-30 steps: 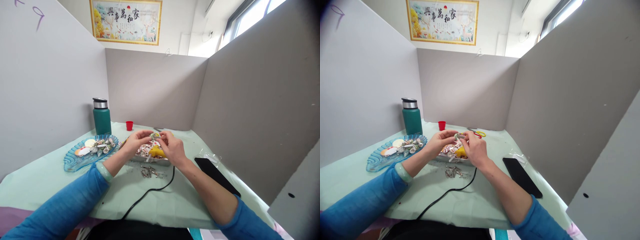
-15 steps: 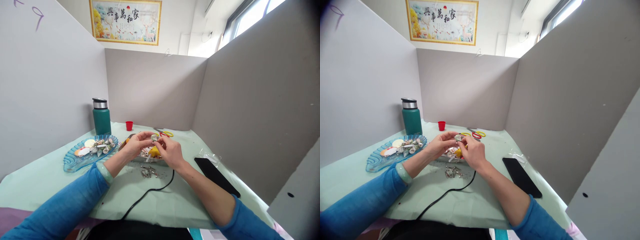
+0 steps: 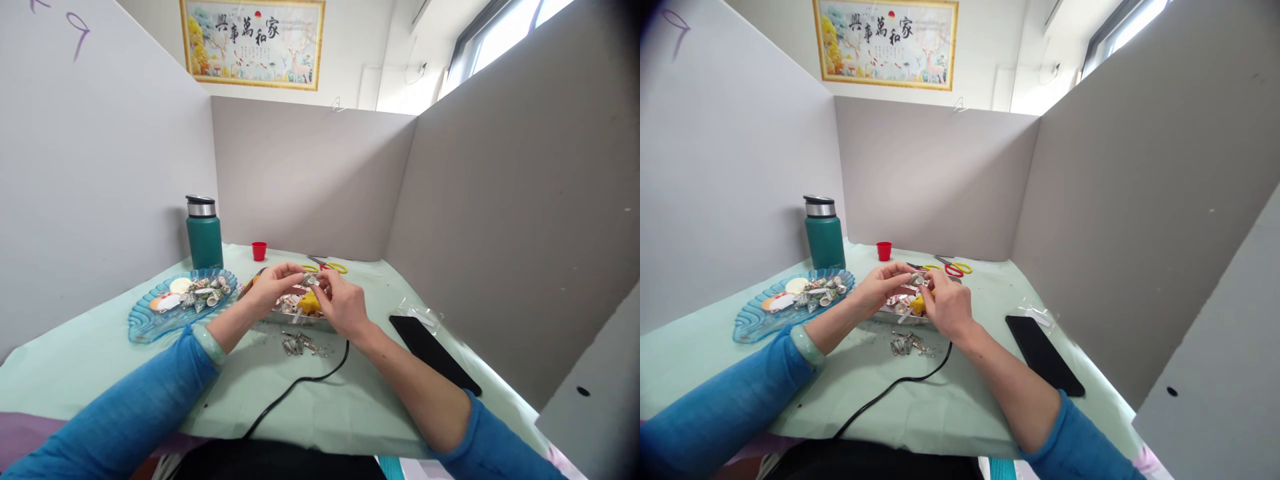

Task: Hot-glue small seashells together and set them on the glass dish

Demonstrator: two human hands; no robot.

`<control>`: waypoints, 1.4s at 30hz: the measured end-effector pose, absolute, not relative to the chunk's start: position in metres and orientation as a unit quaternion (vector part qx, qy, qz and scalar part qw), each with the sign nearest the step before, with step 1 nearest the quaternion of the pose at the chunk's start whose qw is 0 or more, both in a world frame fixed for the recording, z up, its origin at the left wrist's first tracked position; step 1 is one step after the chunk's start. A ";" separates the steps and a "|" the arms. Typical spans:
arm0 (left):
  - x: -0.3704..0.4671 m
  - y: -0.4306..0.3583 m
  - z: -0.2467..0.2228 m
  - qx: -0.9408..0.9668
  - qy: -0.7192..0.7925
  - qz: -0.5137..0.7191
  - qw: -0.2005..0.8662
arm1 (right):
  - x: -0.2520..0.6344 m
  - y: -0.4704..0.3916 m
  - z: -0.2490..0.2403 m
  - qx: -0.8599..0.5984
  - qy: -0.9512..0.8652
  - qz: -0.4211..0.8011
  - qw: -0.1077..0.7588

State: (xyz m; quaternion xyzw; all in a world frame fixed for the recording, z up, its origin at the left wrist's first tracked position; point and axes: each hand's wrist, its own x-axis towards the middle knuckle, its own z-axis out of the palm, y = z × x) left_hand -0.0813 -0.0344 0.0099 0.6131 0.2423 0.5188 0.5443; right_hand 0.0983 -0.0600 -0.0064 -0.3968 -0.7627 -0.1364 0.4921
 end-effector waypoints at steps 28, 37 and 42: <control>-0.085 -0.028 0.008 0.611 0.288 0.478 0.561 | 0.102 -0.058 -0.008 -0.361 -0.802 -0.114 0.461; -0.084 -0.032 0.010 0.607 0.284 0.485 0.561 | 0.102 -0.059 -0.008 -0.366 -0.797 -0.110 0.467; -0.082 -0.034 0.010 0.605 0.285 0.487 0.561 | 0.102 -0.059 -0.008 -0.364 -0.798 -0.115 0.467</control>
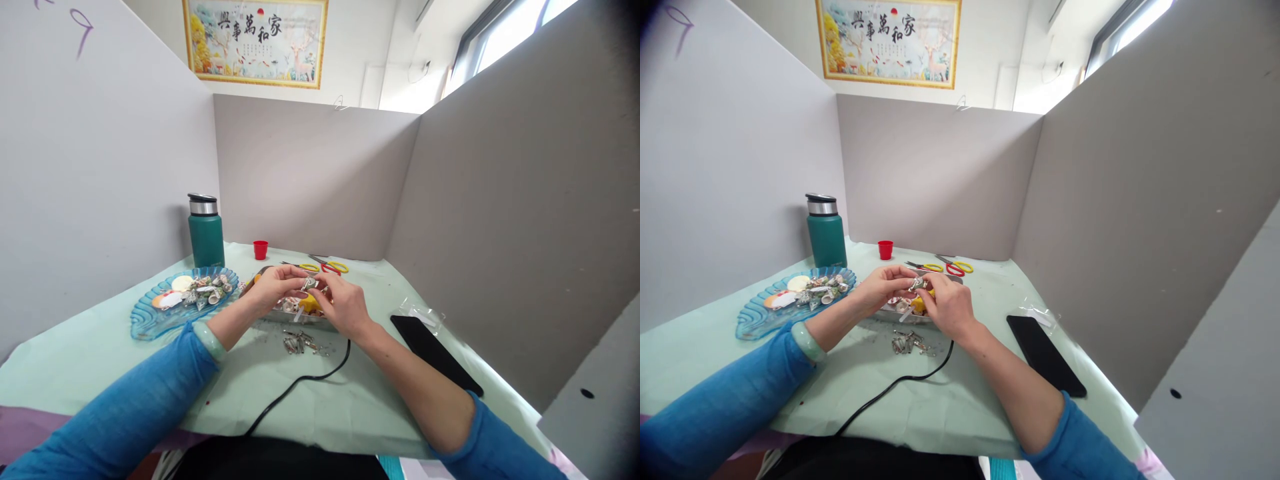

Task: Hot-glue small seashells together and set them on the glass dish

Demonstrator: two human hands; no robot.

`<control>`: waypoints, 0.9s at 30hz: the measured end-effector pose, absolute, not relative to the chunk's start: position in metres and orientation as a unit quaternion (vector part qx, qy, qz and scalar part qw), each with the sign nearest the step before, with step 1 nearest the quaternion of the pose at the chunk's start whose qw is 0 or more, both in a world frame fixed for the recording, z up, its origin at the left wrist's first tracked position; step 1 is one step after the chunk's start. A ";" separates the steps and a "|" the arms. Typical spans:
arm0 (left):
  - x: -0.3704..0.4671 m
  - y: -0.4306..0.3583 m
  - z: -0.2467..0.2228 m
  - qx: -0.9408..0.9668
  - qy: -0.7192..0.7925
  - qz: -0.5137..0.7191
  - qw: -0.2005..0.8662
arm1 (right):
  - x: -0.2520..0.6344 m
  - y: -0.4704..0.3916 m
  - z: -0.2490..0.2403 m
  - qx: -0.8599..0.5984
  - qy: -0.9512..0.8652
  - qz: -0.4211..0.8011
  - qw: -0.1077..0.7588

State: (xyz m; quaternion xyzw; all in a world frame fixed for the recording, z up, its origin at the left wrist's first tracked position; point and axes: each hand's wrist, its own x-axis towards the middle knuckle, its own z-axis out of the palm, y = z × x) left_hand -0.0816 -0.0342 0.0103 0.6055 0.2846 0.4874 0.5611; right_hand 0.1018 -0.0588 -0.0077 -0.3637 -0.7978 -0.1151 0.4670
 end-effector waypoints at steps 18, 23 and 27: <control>-0.084 -0.033 0.013 0.642 0.291 0.489 0.514 | 0.102 -0.057 -0.010 -0.373 -0.784 -0.125 0.479; -0.083 -0.033 0.015 0.723 0.349 0.501 0.322 | 0.102 -0.057 -0.009 -0.385 -0.775 -0.154 0.478; -0.080 -0.037 0.014 0.779 0.354 0.493 0.156 | 0.100 -0.057 -0.008 -0.384 -0.770 -0.199 0.468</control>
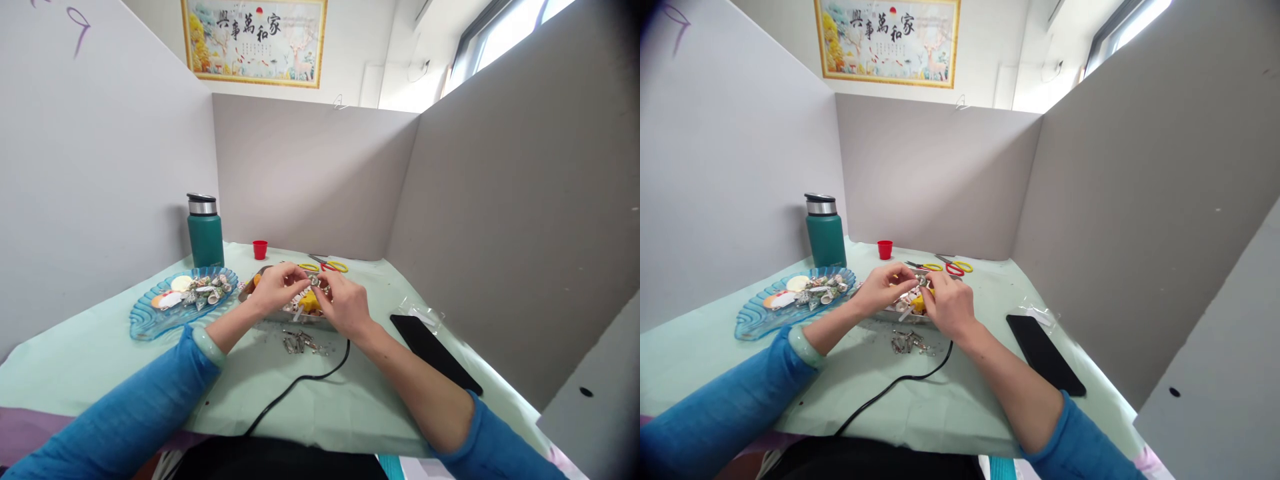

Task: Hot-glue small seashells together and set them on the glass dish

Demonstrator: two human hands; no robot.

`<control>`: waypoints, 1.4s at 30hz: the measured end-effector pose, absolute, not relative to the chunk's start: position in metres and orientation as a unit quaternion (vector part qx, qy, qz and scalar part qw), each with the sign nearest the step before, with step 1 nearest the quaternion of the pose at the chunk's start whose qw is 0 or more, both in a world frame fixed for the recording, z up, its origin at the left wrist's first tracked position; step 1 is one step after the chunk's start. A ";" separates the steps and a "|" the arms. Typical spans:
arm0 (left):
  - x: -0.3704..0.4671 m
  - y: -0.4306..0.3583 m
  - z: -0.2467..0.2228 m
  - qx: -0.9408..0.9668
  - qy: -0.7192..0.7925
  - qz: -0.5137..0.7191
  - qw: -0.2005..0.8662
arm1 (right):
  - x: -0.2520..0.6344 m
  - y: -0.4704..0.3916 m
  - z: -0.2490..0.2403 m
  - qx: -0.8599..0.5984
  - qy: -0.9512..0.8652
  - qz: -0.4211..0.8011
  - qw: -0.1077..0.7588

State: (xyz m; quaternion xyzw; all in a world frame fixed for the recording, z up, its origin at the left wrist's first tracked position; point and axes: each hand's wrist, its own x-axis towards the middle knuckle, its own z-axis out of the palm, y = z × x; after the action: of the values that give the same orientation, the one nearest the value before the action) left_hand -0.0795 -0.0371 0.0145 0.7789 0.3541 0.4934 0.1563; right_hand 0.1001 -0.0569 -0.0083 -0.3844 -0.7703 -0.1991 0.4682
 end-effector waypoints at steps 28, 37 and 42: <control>-0.097 -0.029 0.023 0.623 0.287 0.528 0.500 | 0.108 -0.054 -0.004 -0.409 -0.746 -0.128 0.509; -0.093 -0.030 0.020 0.623 0.290 0.505 0.522 | 0.106 -0.057 -0.005 -0.341 -0.781 -0.105 0.513; -0.094 -0.030 0.021 0.588 0.274 0.502 0.572 | 0.108 -0.052 -0.007 -0.356 -0.773 -0.112 0.513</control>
State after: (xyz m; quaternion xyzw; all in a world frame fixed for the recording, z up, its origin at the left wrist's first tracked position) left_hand -0.0938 -0.0299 0.0207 0.5876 0.2737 0.5022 0.5723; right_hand 0.1082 -0.0523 -0.0066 -0.3563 -0.7732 -0.1118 0.5126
